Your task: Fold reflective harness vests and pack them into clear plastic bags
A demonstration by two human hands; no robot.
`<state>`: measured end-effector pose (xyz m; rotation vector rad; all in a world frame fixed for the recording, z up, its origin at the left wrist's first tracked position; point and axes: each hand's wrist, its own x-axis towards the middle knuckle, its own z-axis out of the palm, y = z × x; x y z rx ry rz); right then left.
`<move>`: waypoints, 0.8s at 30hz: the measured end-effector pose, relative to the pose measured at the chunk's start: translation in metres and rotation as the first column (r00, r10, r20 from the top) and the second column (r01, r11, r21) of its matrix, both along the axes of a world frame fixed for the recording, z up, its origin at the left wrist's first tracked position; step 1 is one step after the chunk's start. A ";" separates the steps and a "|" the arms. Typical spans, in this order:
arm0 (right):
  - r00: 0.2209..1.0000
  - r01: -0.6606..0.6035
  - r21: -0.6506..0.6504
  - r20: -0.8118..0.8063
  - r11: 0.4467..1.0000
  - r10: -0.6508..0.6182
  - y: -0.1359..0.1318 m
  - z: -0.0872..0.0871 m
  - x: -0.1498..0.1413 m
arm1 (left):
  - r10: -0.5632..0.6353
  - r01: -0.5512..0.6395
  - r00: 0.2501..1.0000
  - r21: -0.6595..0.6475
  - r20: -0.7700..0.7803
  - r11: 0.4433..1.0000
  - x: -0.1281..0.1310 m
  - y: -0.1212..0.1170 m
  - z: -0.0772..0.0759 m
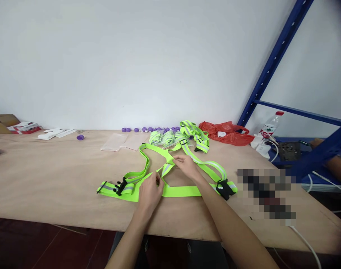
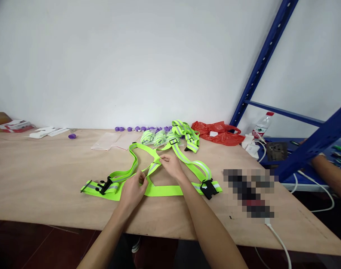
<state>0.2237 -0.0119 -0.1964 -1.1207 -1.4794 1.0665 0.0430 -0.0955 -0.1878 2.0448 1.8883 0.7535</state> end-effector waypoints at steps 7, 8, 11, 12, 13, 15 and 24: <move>0.997 0.044 0.073 0.061 0.996 -0.048 0.002 0.002 0.003 | -0.001 0.001 1.000 0.040 0.012 0.999 -0.004 -0.003 -0.001; 0.997 0.047 0.078 0.060 0.996 -0.052 0.002 0.001 0.003 | -0.013 0.012 1.000 0.044 0.019 0.999 -0.004 -0.003 -0.001; 0.997 0.057 0.081 0.046 0.995 -0.061 0.003 0.002 0.005 | -0.070 0.065 0.994 0.070 0.082 0.995 -0.004 -0.005 -0.002; 0.997 0.060 0.079 0.037 0.995 -0.063 0.003 0.002 0.006 | -0.095 0.085 0.990 0.090 0.108 0.992 -0.003 -0.005 -0.003; 0.998 0.061 0.076 0.025 0.995 -0.063 0.004 0.002 0.006 | -0.130 0.116 0.983 0.113 0.131 0.987 -0.003 -0.005 -0.004; 0.998 0.060 0.059 -0.012 0.996 -0.059 0.005 0.001 0.007 | -0.230 0.203 0.957 0.159 0.174 0.966 -0.001 -0.005 -0.007; 0.973 0.063 -0.096 -0.215 0.993 -0.082 0.011 -0.003 0.010 | -0.223 0.200 0.856 0.098 0.467 0.975 -0.002 0.005 -0.021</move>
